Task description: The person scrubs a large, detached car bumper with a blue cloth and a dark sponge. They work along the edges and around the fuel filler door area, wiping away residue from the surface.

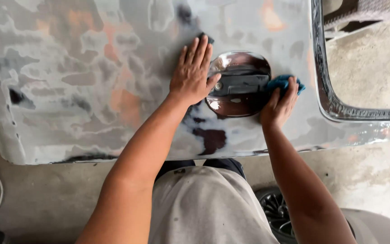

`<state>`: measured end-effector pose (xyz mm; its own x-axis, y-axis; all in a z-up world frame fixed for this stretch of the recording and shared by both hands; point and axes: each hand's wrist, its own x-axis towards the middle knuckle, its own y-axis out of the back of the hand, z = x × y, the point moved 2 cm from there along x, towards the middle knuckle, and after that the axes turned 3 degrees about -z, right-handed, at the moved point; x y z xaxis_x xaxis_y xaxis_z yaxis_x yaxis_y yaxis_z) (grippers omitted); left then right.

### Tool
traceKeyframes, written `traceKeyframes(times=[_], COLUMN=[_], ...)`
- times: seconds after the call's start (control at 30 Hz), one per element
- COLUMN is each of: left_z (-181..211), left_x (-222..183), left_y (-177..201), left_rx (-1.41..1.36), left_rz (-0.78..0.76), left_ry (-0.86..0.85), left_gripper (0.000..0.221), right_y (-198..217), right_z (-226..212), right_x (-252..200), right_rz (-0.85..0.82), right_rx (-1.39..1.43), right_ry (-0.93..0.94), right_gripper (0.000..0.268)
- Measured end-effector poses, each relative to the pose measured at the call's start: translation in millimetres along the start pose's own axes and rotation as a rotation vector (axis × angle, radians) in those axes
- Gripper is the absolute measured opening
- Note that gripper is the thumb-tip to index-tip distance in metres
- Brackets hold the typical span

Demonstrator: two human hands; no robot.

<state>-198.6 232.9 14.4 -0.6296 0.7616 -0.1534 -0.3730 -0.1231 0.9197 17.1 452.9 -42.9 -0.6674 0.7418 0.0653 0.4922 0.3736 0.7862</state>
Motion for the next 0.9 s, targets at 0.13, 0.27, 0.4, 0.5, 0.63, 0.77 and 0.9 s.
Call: traceKeyframes(times=[0.13, 0.27, 0.4, 0.5, 0.63, 0.77, 0.9], left_z=[19.1, 23.6, -2.9, -22.5, -11.4, 6.4, 4.5], left_x=[-48.1, -97.0, -29.4, 30.7, 23.8, -34.9, -8.6], left_y=[-12.4, -28.2, -10.0, 6.4, 8.2, -7.0, -3.7], left_rx=[0.022, 0.02, 0.032, 0.017, 0.043, -0.037, -0.038], left_rz=[0.026, -0.063, -0.174, -0.142, -0.065, -0.044, -0.048], left_ry=[-0.031, -0.141, -0.108, -0.043, 0.061, -0.083, -0.139], left_gripper=[0.089, 0.09, 0.089, 0.086, 0.085, 0.088, 0.087], right_y=[-14.4, -12.1, -10.5, -9.8, -10.0, -10.7, -10.7], right_z=[-2.0, -21.3, -35.3, -38.2, -38.6, -38.8, -38.3], right_x=[41.6, 67.1, 71.2, 70.1, 70.5, 71.4, 69.2], right_rz=[0.033, -0.076, -0.105, -0.104, -0.092, -0.088, -0.095], right_rx=[-0.091, -0.194, -0.265, -0.272, -0.274, -0.286, -0.3], right_ry=[-0.092, -0.045, -0.072, -0.084, -0.098, -0.082, -0.054], right_gripper=[0.048, 0.055, 0.057, 0.057, 0.056, 0.057, 0.057])
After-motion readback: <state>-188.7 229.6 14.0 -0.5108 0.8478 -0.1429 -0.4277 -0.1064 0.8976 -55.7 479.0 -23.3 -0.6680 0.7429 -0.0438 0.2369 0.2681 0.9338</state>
